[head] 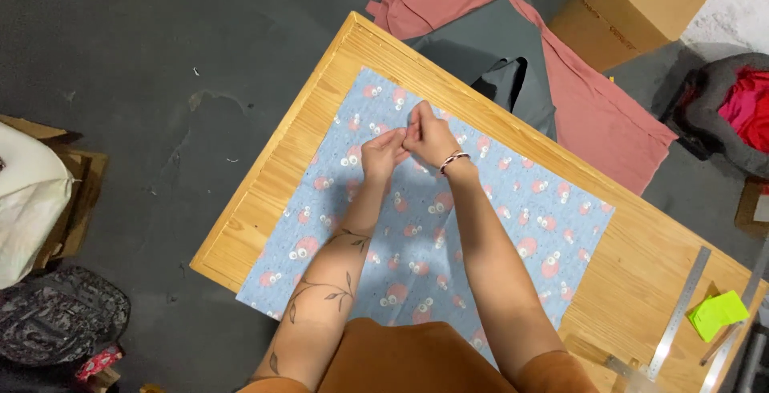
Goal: The person uses scissors to cut a piece of dark gray fabric on a wooden table, following the edge of a patterned blue fabric as a template. After cutting, the person places the scissors down and smooths the patterned fabric with their hands.
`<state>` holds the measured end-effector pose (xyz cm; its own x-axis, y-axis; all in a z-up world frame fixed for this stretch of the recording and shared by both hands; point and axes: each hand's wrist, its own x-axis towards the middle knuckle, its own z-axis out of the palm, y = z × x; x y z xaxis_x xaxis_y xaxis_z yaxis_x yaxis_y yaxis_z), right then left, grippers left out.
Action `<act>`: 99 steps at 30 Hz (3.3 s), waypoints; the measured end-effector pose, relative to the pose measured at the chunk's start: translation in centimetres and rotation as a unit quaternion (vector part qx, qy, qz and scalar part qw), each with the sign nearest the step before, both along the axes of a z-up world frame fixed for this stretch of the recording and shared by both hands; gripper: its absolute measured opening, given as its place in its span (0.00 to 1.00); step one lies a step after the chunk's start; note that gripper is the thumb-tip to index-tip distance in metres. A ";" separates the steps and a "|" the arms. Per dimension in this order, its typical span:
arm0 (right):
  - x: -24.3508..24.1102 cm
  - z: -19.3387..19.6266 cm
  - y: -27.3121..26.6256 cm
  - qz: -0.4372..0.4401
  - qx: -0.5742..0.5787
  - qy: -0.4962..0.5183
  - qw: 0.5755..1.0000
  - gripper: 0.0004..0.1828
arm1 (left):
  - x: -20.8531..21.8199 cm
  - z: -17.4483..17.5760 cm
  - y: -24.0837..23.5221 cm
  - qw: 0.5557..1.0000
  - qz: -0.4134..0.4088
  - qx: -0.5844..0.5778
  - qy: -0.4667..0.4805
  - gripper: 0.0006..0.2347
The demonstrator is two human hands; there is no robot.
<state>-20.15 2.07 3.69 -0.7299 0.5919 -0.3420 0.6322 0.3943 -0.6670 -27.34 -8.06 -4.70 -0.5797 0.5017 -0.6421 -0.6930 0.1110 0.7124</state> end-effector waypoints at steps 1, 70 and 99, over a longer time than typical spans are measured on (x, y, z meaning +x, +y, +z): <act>0.4 0.4 -0.5 -0.001 -0.001 -0.001 1.000 0.21 | 0.3 0.6 -0.8 1.000 -0.001 -0.001 -0.001 0.11; -3.9 -2.6 -39.1 -0.067 -0.108 0.129 0.983 0.10 | -15.2 7.4 -41.1 0.799 -0.554 -0.117 0.204 0.09; -7.2 -2.6 -21.7 -0.207 -0.008 -0.021 0.978 0.07 | -16.5 3.1 -21.9 0.932 -0.328 -0.034 0.149 0.13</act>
